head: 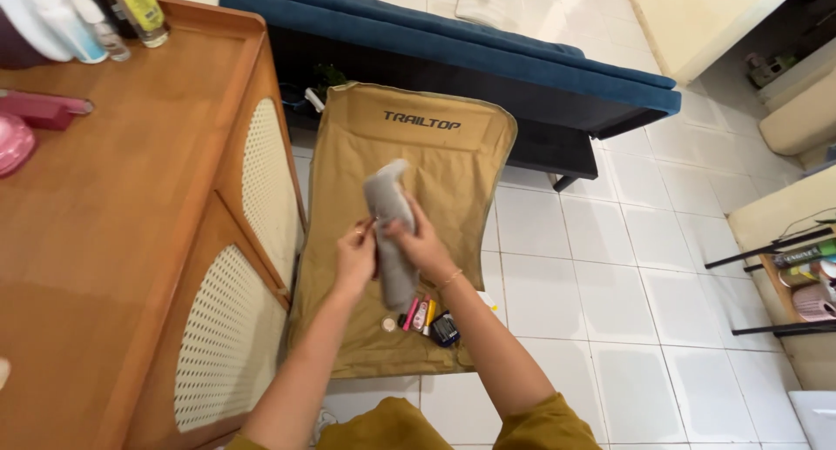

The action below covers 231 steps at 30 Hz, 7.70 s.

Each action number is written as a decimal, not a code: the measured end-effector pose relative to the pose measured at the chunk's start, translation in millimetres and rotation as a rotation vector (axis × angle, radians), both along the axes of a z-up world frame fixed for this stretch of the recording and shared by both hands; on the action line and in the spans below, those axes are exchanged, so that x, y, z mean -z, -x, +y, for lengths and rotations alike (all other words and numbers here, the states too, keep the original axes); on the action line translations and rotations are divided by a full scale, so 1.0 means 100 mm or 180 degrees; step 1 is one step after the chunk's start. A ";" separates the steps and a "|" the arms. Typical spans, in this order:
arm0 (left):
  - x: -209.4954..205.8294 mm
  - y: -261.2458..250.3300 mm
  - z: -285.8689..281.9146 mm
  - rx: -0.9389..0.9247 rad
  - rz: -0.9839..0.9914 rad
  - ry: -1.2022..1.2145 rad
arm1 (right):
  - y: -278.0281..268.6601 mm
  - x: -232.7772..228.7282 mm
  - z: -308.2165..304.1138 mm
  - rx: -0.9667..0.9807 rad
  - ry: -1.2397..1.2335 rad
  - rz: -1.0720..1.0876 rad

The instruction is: Organizing various makeup products and toiletries on a vanity desk.

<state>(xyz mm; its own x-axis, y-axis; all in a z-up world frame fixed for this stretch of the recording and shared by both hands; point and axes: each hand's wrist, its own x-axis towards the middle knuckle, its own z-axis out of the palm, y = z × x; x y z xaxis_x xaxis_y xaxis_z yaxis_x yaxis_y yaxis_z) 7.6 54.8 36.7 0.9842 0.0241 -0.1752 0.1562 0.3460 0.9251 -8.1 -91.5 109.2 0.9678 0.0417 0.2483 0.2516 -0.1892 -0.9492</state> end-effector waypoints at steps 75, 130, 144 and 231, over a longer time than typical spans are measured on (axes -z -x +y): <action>-1.42 -1.26 3.65 -0.1492 0.0595 -0.5390 | -2.65 -1.19 4.13 -0.1561 0.1117 -0.0132; -1.93 -0.40 3.44 -0.1361 0.0635 -0.4608 | -1.14 -1.45 3.21 -0.2514 0.2195 -0.0692; -2.00 -0.50 1.99 -0.1689 -0.0706 -0.2690 | -0.78 -1.00 1.49 -0.1618 0.1264 -0.1283; 3.32 0.79 -1.09 -0.0096 -0.1849 -0.2594 | 0.29 3.01 -1.31 0.0487 -0.0031 0.0278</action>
